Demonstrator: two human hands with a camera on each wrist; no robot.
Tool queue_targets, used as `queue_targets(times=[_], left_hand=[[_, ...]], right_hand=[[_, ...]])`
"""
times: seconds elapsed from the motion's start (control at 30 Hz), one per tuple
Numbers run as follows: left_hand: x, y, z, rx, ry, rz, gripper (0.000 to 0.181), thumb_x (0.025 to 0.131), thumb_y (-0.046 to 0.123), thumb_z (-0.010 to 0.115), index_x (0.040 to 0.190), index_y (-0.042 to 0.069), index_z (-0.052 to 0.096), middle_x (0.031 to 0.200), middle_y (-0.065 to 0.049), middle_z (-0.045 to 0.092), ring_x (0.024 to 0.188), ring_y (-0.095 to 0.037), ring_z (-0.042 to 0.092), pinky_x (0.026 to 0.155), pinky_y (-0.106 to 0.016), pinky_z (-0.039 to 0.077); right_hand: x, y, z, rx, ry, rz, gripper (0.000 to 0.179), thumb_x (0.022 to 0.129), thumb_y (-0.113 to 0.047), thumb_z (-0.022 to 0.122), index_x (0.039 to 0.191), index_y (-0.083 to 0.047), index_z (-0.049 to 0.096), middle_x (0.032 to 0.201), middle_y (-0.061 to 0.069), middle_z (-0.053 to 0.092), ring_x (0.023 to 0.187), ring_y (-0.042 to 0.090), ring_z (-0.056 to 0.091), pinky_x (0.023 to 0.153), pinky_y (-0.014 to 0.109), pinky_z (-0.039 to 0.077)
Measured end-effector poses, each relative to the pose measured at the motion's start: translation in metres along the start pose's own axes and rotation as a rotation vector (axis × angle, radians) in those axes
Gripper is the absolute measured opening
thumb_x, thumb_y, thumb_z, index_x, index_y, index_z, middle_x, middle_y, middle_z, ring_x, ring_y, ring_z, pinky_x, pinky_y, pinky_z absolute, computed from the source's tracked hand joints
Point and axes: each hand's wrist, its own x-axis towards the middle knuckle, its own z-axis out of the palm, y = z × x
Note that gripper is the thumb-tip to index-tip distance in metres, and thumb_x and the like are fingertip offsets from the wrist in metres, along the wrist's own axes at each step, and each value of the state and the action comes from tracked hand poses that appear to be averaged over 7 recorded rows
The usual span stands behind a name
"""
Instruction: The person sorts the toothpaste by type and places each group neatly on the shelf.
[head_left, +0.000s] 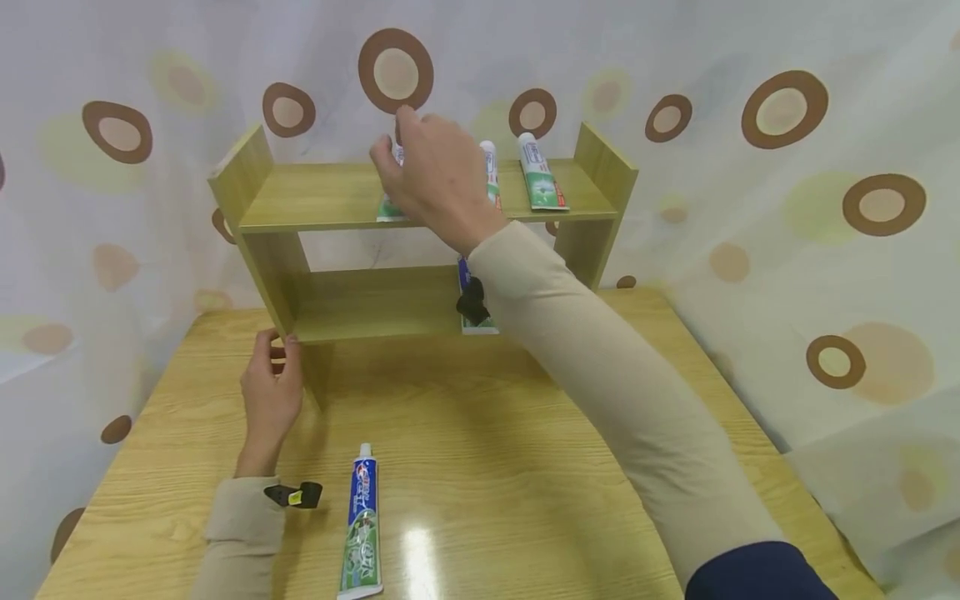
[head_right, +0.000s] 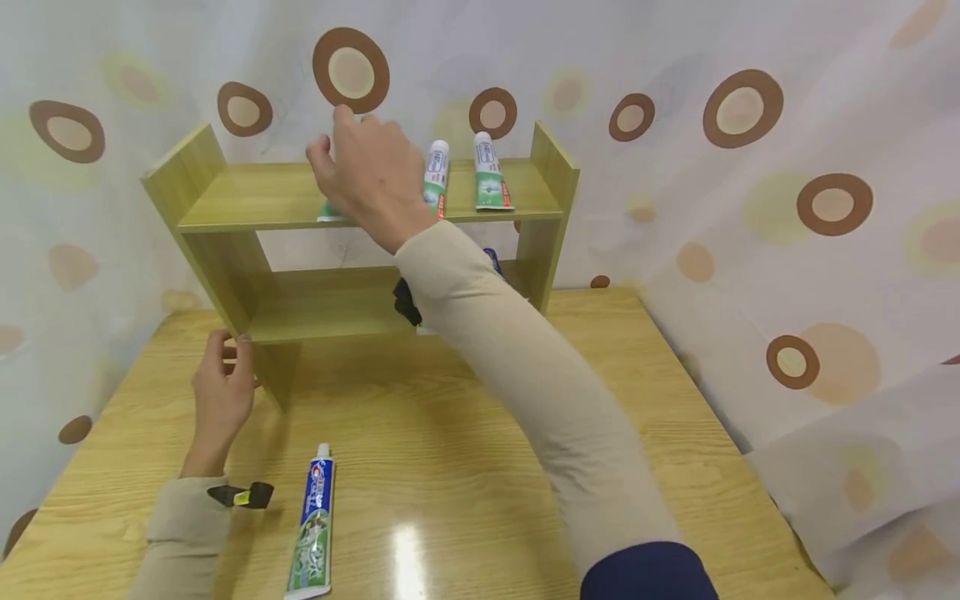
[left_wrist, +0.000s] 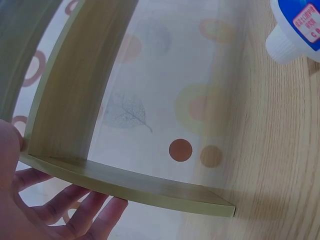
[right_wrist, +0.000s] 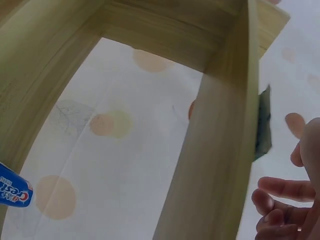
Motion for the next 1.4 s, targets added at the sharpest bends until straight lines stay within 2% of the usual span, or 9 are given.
queue_targets(times=[0.13,0.27,0.47,0.77,1.07,1.23,1.4], left_hand=[[-0.002,0.001,0.0,-0.004,-0.014,-0.005,0.048,0.116,0.037,0.043,0.144,0.002,0.059,0.12,-0.029,0.072,0.103,-0.041,0.069,0.079,-0.031,0.049],[-0.002,0.002,-0.001,-0.01,-0.019,-0.004,0.049,0.116,0.039,0.042,0.144,0.003,0.059,0.119,-0.028,0.071,0.104,-0.04,0.069,0.077,-0.025,0.047],[0.002,0.005,-0.005,-0.007,0.001,0.014,0.048,0.115,0.037,0.043,0.143,0.001,0.06,0.119,-0.029,0.072,0.103,-0.039,0.069,0.074,-0.012,0.042],[-0.004,0.003,-0.007,-0.009,-0.005,-0.002,0.049,0.115,0.039,0.044,0.144,0.001,0.06,0.119,-0.028,0.071,0.101,-0.038,0.068,0.072,-0.011,0.042],[-0.003,0.004,-0.006,-0.004,-0.011,0.003,0.05,0.115,0.039,0.043,0.145,0.002,0.059,0.119,-0.029,0.072,0.102,-0.04,0.069,0.071,-0.013,0.043],[-0.003,0.004,-0.007,-0.001,-0.013,0.005,0.05,0.115,0.039,0.043,0.145,0.002,0.059,0.12,-0.029,0.071,0.102,-0.039,0.068,0.072,-0.012,0.042],[-0.002,0.004,-0.007,-0.001,-0.007,0.009,0.049,0.115,0.038,0.044,0.145,0.001,0.059,0.119,-0.029,0.071,0.1,-0.036,0.067,0.072,-0.012,0.042]], right_hand=[[-0.015,0.006,-0.009,0.089,0.066,-0.035,0.029,0.112,-0.032,0.049,0.121,-0.011,0.067,0.078,-0.003,0.053,0.067,0.014,0.047,0.056,0.025,0.036],[-0.033,0.011,-0.018,0.182,0.16,-0.111,0.022,0.108,-0.024,0.056,0.117,-0.008,0.068,0.071,-0.001,0.052,0.062,0.015,0.046,0.055,0.025,0.032],[-0.066,0.013,-0.023,0.289,0.223,-0.234,0.018,0.107,-0.013,0.055,0.11,-0.001,0.068,0.069,0.006,0.061,0.06,0.018,0.053,0.054,0.025,0.034],[-0.106,0.014,-0.005,0.318,0.16,-0.315,0.009,0.103,-0.005,0.058,0.098,-0.001,0.064,0.07,0.007,0.064,0.061,0.018,0.055,0.056,0.025,0.039],[-0.127,0.006,0.007,0.372,0.108,-0.361,0.01,0.1,0.001,0.059,0.09,-0.002,0.061,0.07,0.006,0.06,0.062,0.017,0.053,0.058,0.024,0.04],[-0.138,0.002,0.016,0.357,0.058,-0.343,0.008,0.102,0.0,0.058,0.096,-0.003,0.062,0.071,0.004,0.062,0.062,0.016,0.055,0.058,0.022,0.044],[-0.152,-0.001,0.027,0.356,-0.044,-0.301,0.008,0.105,-0.002,0.058,0.107,-0.002,0.066,0.069,0.002,0.064,0.058,0.012,0.056,0.056,0.018,0.044]])
